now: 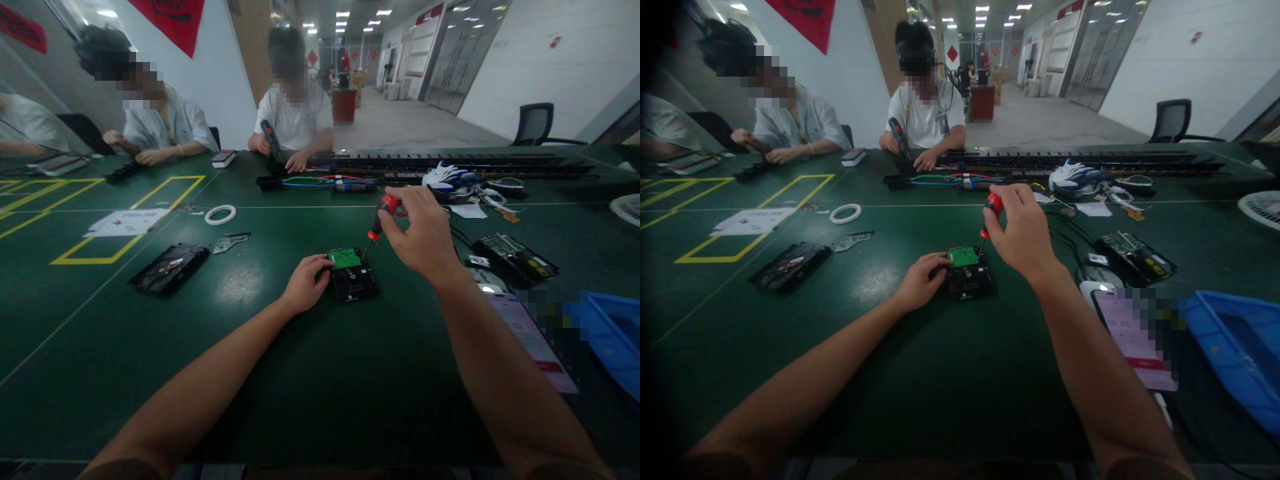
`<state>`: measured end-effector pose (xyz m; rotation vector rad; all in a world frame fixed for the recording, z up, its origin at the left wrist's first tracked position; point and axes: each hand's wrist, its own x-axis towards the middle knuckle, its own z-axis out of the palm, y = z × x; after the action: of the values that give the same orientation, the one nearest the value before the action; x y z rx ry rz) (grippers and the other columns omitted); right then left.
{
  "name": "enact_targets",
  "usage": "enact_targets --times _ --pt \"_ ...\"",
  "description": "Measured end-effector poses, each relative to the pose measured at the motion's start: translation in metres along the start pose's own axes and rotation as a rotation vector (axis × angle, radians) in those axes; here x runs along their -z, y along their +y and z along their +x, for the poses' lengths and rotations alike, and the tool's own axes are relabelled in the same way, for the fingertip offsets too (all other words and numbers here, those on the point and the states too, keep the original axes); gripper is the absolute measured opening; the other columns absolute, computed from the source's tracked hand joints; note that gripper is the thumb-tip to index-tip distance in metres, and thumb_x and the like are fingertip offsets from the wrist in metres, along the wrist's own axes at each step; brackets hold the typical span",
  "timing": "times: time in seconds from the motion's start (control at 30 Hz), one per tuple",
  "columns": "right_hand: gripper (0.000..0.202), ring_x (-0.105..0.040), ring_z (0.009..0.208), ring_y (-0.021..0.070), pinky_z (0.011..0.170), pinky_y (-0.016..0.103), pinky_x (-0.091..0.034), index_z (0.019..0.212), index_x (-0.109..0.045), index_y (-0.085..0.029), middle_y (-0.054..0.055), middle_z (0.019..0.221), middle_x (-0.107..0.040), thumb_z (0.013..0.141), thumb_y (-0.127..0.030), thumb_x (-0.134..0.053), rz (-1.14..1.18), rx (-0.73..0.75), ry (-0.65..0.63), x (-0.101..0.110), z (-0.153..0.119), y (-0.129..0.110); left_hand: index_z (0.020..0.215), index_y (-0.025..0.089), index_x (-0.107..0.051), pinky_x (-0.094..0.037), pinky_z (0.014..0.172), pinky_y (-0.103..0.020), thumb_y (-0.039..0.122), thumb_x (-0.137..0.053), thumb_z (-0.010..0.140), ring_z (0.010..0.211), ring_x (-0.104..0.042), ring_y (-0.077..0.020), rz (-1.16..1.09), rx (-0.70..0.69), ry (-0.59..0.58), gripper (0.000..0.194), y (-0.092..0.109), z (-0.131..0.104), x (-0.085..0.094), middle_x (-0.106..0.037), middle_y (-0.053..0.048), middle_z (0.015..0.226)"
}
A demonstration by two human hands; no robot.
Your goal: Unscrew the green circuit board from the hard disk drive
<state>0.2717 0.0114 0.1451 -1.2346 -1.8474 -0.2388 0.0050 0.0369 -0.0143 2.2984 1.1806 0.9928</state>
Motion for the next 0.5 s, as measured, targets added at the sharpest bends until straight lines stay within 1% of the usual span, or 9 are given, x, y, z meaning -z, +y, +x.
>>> enact_targets --times 0.13,0.27,0.37,0.5 --pt "0.034 -0.069 0.115 0.0347 0.097 0.056 -0.058 0.13 -0.067 -0.024 0.014 0.128 -0.071 0.096 -0.023 -0.064 0.037 -0.006 0.008 -0.0022 -0.0007 0.0029 0.123 0.024 -0.076 -0.053 0.118 -0.053 0.013 -0.063 0.1 0.135 -0.065 -0.0279 0.004 -0.001 0.002 0.028 0.0012 0.0001 -0.0001 -0.072 -0.01 0.138" --pt "0.034 -0.069 0.111 0.0334 0.093 0.054 -0.06 0.129 -0.066 -0.027 0.011 0.125 -0.071 0.095 -0.025 -0.068 0.07 -0.023 0.014 -0.0026 -0.0015 0.0034 0.123 0.023 -0.076 -0.053 0.118 -0.054 0.013 -0.063 0.1 0.135 -0.065 -0.0285 -0.002 0.0 0.005 0.028 0.0006 0.0 -0.0004 -0.071 -0.011 0.139" --pt "0.028 -0.068 0.114 0.0345 0.094 0.055 -0.06 0.124 -0.068 -0.027 0.012 0.121 -0.071 0.096 -0.026 -0.067 0.056 -0.011 0.005 -0.0015 -0.0012 0.0009 0.124 0.024 -0.075 -0.053 0.119 -0.054 0.015 -0.063 0.101 0.136 -0.064 -0.0285 -0.002 0.001 -0.006 0.029 -0.0007 -0.0002 -0.0005 -0.071 -0.01 0.14" --pt "0.034 -0.066 0.123 0.0365 0.098 0.057 -0.059 0.129 -0.066 -0.025 0.015 0.13 -0.069 0.095 -0.02 -0.063 0.044 0.027 0.004 -0.0016 -0.0006 0.0006 0.125 0.024 -0.075 -0.053 0.119 -0.054 0.015 -0.063 0.101 0.136 -0.064 -0.0284 -0.008 0.001 -0.008 0.029 -0.001 -0.0001 -0.0003 -0.07 -0.011 0.14"
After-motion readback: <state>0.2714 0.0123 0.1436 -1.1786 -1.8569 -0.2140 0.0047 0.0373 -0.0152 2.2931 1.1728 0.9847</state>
